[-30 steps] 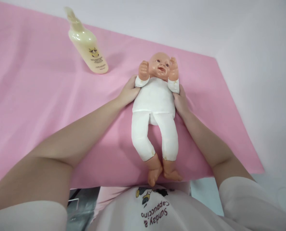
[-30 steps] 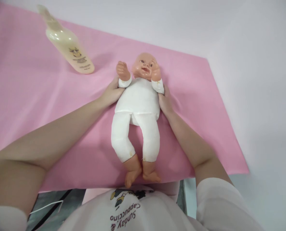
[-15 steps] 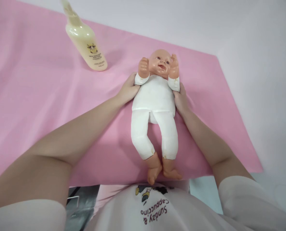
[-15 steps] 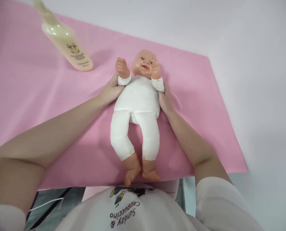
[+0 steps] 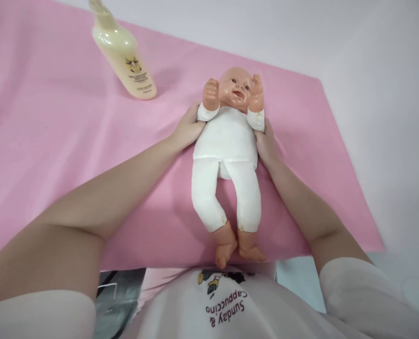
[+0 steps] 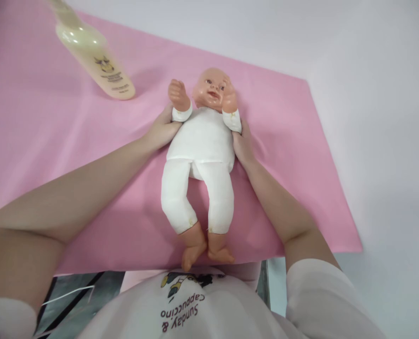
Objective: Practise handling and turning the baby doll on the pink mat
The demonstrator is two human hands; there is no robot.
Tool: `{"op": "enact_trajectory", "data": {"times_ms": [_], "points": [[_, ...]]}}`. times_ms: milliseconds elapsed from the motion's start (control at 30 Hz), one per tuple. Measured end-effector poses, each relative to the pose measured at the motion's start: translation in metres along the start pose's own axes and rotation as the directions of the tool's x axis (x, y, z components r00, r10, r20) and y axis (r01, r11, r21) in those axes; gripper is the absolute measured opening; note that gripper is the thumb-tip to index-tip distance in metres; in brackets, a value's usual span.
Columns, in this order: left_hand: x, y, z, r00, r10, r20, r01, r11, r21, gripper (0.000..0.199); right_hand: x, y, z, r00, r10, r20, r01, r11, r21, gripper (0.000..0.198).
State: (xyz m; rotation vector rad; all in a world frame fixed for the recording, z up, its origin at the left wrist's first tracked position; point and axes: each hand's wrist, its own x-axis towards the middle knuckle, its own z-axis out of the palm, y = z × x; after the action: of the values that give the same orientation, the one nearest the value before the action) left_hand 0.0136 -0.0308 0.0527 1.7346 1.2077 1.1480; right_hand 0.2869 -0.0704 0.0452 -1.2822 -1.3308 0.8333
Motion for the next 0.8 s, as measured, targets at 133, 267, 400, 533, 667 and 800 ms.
{"op": "enact_trajectory", "data": {"times_ms": [133, 267, 400, 533, 667, 800], "points": [[0.003, -0.007, 0.001, 1.0, 0.002, 0.01, -0.002, 1.0, -0.031, 0.045, 0.0, -0.009, 0.002, 0.997, 0.081, -0.016, -0.08, 0.996, 0.026, 0.052], [0.005, -0.013, 0.002, 1.0, 0.026, 0.004, -0.025, 0.998, -0.062, 0.042, 0.001, -0.009, 0.002, 0.996, 0.089, -0.033, -0.088, 0.996, 0.018, 0.052], [0.008, -0.021, 0.001, 0.998, 0.064, 0.001, -0.064, 0.994, -0.086, 0.043, 0.003, -0.007, 0.002, 0.997, 0.074, -0.028, -0.074, 0.997, 0.022, 0.052], [0.009, -0.025, 0.001, 0.996, 0.089, 0.003, -0.088, 0.988, -0.125, 0.044, 0.003, -0.006, 0.002, 0.997, 0.074, -0.007, -0.074, 0.997, 0.014, 0.05], [0.008, -0.02, 0.002, 0.997, 0.075, 0.01, -0.074, 0.994, -0.076, 0.046, 0.002, -0.007, 0.003, 0.998, 0.066, -0.014, -0.066, 0.998, 0.003, 0.049], [0.004, -0.01, 0.002, 1.0, 0.029, 0.007, -0.028, 0.998, -0.06, 0.039, 0.0, -0.014, 0.004, 0.995, 0.094, -0.022, -0.094, 0.996, 0.005, 0.047]]}}
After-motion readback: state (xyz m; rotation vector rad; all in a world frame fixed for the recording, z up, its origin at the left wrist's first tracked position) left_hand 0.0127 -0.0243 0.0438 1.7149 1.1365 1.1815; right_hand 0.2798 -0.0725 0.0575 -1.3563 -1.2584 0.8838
